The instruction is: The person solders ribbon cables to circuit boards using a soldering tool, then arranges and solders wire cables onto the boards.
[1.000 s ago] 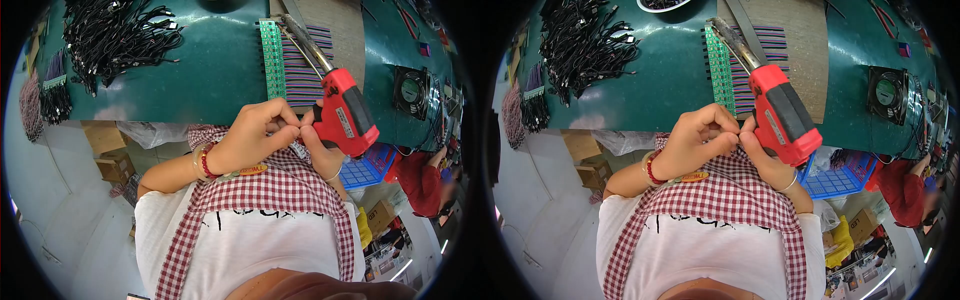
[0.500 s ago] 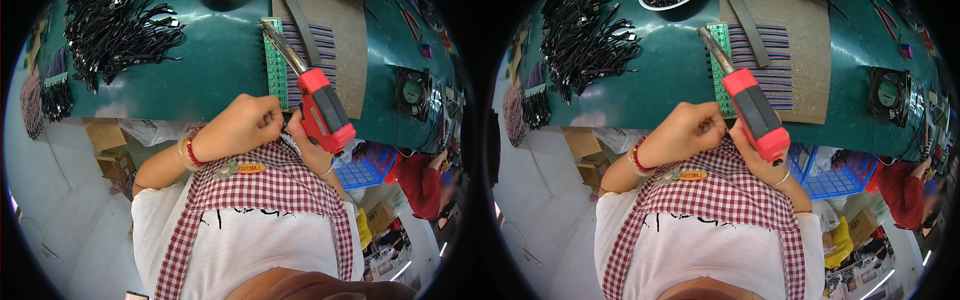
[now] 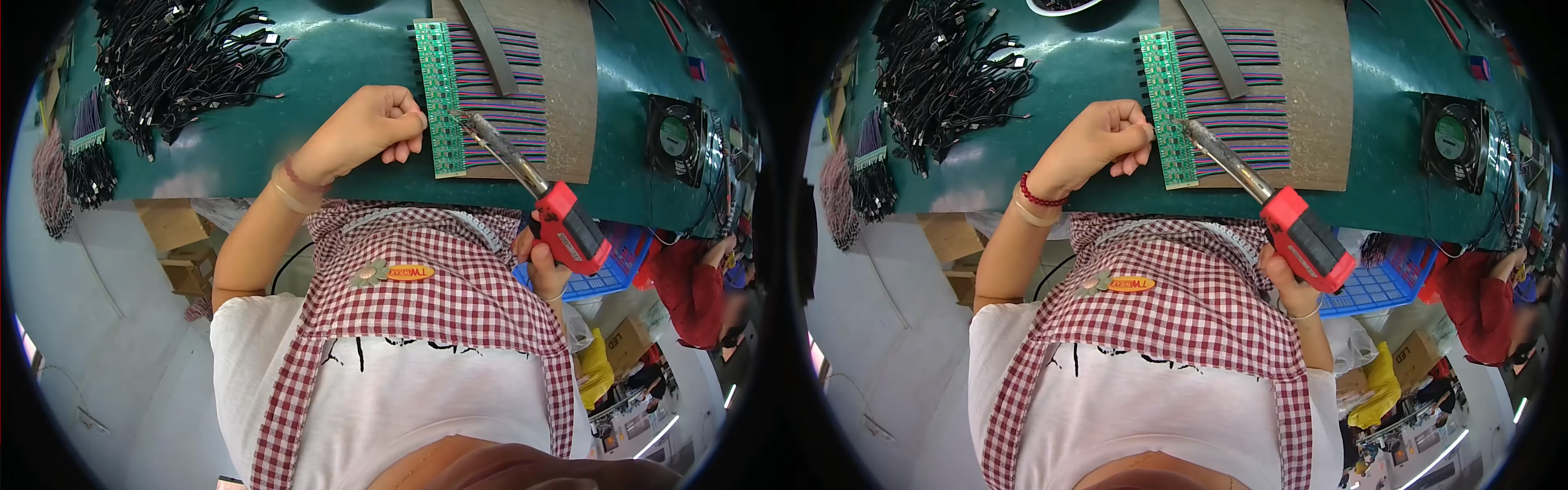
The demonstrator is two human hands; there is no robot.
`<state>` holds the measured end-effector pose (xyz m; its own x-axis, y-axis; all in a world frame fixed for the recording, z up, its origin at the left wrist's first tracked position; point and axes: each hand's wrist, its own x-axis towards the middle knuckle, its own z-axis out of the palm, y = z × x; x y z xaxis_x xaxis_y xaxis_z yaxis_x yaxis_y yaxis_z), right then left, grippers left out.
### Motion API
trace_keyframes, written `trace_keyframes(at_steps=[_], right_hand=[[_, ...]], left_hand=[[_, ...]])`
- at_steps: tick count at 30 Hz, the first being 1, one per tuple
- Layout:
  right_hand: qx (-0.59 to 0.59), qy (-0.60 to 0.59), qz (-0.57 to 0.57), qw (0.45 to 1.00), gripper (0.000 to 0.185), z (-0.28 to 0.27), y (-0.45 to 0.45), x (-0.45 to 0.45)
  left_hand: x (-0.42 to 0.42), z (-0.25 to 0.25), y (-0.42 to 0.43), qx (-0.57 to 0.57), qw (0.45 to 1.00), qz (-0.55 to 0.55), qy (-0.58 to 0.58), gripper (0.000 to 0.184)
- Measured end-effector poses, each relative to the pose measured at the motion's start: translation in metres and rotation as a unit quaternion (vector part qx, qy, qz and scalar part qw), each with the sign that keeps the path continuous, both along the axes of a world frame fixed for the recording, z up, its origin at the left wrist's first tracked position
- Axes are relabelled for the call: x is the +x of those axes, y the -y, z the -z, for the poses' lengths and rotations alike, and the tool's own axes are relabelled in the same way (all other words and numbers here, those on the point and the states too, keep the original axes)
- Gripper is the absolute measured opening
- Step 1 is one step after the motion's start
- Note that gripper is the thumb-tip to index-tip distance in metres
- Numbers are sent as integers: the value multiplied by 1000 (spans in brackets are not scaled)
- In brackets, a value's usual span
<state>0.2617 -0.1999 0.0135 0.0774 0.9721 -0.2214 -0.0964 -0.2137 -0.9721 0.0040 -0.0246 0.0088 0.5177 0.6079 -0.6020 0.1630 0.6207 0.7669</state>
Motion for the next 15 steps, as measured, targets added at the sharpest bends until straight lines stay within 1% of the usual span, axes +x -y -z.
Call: trace_keyframes(at_steps=[6, 8, 12, 15], right_hand=[[-20, 8, -26, 999, 52, 2, 2, -4], [-16, 52, -18, 998, 52, 11, 10, -2], [-21, 47, -29, 998, 50, 9, 6, -2], [-29, 18, -29, 999, 49, 6, 4, -5]], left_hand=[[-1, 2, -2, 5, 1000, 11, 2, 14], [-1, 3, -4, 7, 1000, 19, -1, 14], [-2, 3, -7, 7, 999, 35, -8, 15], [-3, 4, -7, 7, 999, 40, -12, 16]])
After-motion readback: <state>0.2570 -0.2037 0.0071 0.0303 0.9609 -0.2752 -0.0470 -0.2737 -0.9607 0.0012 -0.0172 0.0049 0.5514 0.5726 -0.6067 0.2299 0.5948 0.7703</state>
